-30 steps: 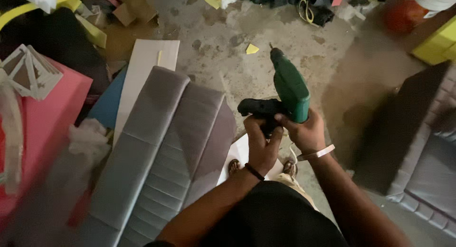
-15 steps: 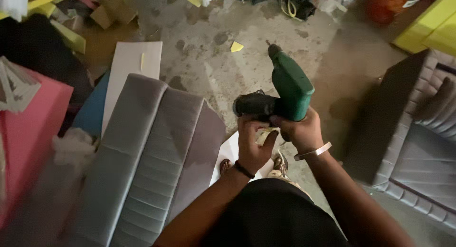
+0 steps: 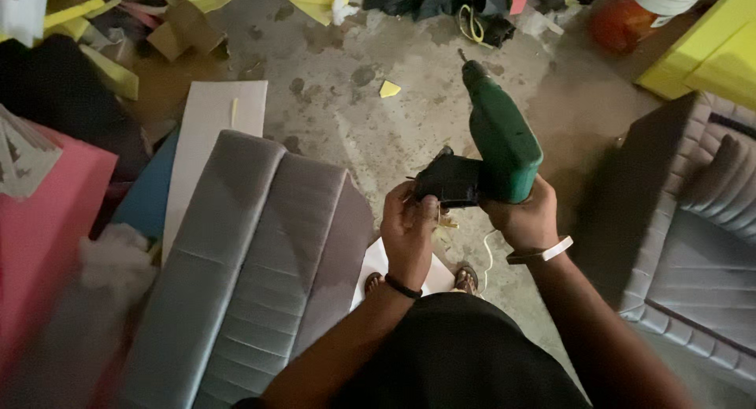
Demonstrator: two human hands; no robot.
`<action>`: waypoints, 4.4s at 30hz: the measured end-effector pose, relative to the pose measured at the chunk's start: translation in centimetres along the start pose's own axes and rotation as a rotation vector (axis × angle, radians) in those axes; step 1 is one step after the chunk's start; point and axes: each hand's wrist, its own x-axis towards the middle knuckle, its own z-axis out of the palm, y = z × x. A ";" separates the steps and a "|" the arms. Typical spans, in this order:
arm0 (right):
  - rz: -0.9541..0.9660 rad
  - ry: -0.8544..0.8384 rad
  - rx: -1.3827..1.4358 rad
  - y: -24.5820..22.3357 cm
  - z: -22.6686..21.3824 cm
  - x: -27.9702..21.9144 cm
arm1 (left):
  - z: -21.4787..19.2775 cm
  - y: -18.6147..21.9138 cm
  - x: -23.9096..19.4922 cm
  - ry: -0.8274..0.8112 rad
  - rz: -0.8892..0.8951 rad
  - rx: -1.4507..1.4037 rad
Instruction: The person uses a corded drill to remove metal brackets from a gray upholstered furniture piece, then attaches black plastic feet to the underside. The person works on multiple corners of the furniture while kneeling on the floor.
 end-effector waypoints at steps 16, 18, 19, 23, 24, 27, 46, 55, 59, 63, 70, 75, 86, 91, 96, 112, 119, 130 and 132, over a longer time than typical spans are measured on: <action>-0.178 -0.229 0.093 10.8 6.6 3.0 | -10.8 -3.5 0.8 -0.173 -0.357 0.320; -0.189 -0.324 0.195 13.4 9.5 3.6 | -13.7 -4.0 1.6 -0.224 -0.402 0.420; -0.176 -0.313 0.212 14.7 11.1 4.0 | -14.9 -4.4 2.4 -0.249 -0.379 0.583; -0.179 -0.268 0.079 19.2 16.6 4.7 | -18.2 -5.1 5.5 -0.358 -0.214 1.197; -0.194 -0.257 -0.005 20.2 17.5 4.8 | -18.7 -5.1 6.0 -0.389 -0.151 1.337; -0.249 -0.194 0.074 22.9 19.8 5.0 | -19.1 -5.0 7.0 -0.426 -0.166 1.467; -0.268 -0.158 0.208 26.0 23.9 5.3 | -22.4 -5.1 11.2 -0.531 0.349 1.486; -0.295 -0.187 0.165 26.1 24.0 5.4 | -22.1 -5.6 11.1 -0.575 0.316 1.598; -0.238 -0.196 0.266 26.2 24.2 5.3 | -22.4 -5.7 11.0 -0.549 0.352 1.554; -0.201 -0.209 0.280 26.4 24.4 5.2 | -22.3 -5.6 11.1 -0.550 0.369 1.543; -0.190 -0.151 0.349 26.0 24.0 4.8 | -22.9 -5.5 11.0 -0.516 0.372 1.448; -0.090 -0.143 0.339 22.8 20.9 3.8 | -24.5 -6.5 11.4 -0.461 0.386 1.327; -0.232 -0.111 -0.286 5.8 19.1 1.3 | -19.3 -2.9 3.3 0.011 0.060 0.804; -0.227 -0.442 -0.293 2.2 22.9 -0.2 | -23.0 2.7 3.7 0.235 -0.265 0.599; -0.593 -0.535 -0.477 3.4 26.8 0.3 | -30.2 7.8 -0.2 0.509 -0.160 0.399; 0.219 -0.886 0.323 2.9 26.8 -3.2 | -29.3 8.1 -2.0 0.252 0.128 0.084; 0.272 -0.379 0.831 0.4 22.9 -6.6 | -19.9 3.3 -0.8 0.118 0.024 0.120; 0.100 -0.332 0.272 -0.7 14.5 -7.1 | -18.6 6.3 3.9 -0.351 -0.131 0.349; 0.000 -0.347 0.138 -0.8 13.8 -7.5 | -18.3 7.9 5.4 -0.534 -0.074 0.597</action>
